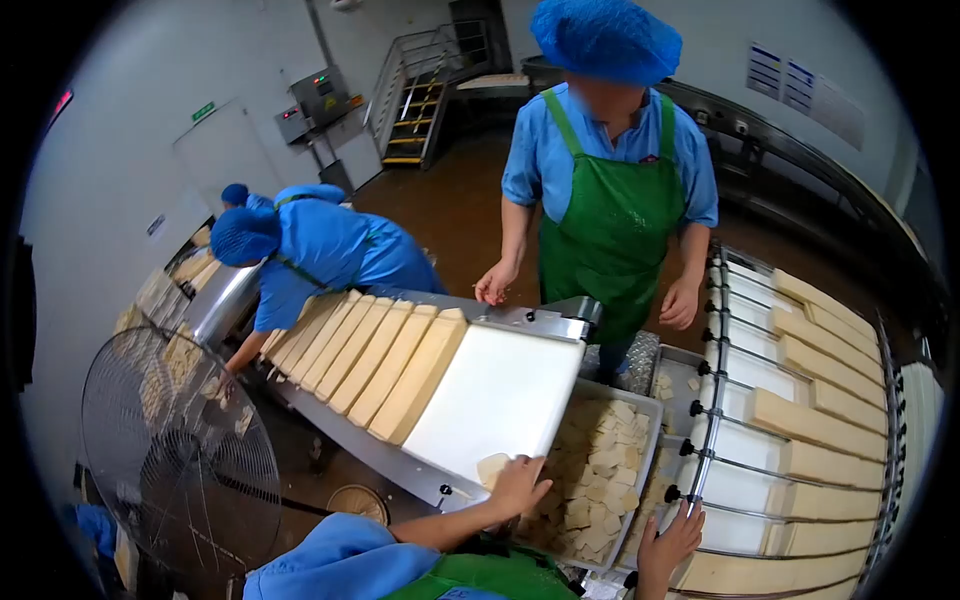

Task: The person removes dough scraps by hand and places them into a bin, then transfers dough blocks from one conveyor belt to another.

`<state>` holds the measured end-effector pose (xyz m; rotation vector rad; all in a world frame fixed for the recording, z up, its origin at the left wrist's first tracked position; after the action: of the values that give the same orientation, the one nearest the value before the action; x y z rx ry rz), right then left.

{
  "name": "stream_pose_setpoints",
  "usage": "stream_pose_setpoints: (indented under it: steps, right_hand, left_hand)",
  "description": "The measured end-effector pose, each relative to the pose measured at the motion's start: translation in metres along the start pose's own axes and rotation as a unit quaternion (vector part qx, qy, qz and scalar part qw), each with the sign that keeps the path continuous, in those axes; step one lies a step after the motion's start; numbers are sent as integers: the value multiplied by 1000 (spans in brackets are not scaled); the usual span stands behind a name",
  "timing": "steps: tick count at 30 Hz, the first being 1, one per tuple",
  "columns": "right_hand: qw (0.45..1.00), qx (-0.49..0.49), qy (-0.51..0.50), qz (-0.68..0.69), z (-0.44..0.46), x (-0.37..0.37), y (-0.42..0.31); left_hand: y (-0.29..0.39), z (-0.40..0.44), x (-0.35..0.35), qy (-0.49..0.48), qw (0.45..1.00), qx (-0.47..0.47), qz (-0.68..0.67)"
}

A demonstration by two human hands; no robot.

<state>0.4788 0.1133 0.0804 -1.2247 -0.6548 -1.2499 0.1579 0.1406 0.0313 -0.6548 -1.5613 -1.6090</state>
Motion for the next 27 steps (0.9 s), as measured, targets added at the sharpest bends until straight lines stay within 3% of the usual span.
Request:
stream_pose_setpoints:
  steps: [1, 3, 5, 11, 12, 14, 18, 22, 24, 27]
  right_hand:
    - [1000, 9, 4, -2, 1, -7, -4]
    - [999, 18, -15, -34, 2, -23, -8]
    - [991, 0, -5, -135, 0, -24, -15]
    - [980, 4, 19, -198, 0, -33, -9]
    - [979, 14, 31, -201, -1, -34, -7]
    - [977, 18, 31, -211, -2, -35, -5]
    - [977, 32, 55, -202, -4, -31, -13]
    - [977, -6, 32, -213, -14, -52, -1]
    - [983, 72, 137, -95, -27, -45, -30]
    - [989, 122, 72, -37, -40, -44, -116]
  left_hand:
    - [-26, -2, 4, -20, 992, 57, 112]
    - [-56, -9, 24, -118, 961, 160, 194]
    - [-86, -16, 10, -155, 953, 205, 159]
    - [-81, 4, -91, -131, 969, 107, -178]
    - [-71, 1, -87, -133, 968, 113, -183]
    - [-33, 4, -50, -39, 921, 60, -382]
    - [-24, -2, -6, -122, 887, 76, -440]
    - [-85, -5, 66, 21, 900, 71, -430]
    - [-137, -10, 116, 153, 902, 120, -386]
    - [-223, -27, 179, 340, 893, 138, -260]
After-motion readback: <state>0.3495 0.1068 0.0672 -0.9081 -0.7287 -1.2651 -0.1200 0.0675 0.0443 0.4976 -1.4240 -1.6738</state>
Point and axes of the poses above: each hand's wrist, its own z-axis towards the middle knuckle, its own x-axis out of the back of the hand, y = z × x, the point moved 10 cm from there along z, towards the middle knuckle, and after that the axes turned 9 degrees about y, right-handed, at the moved point
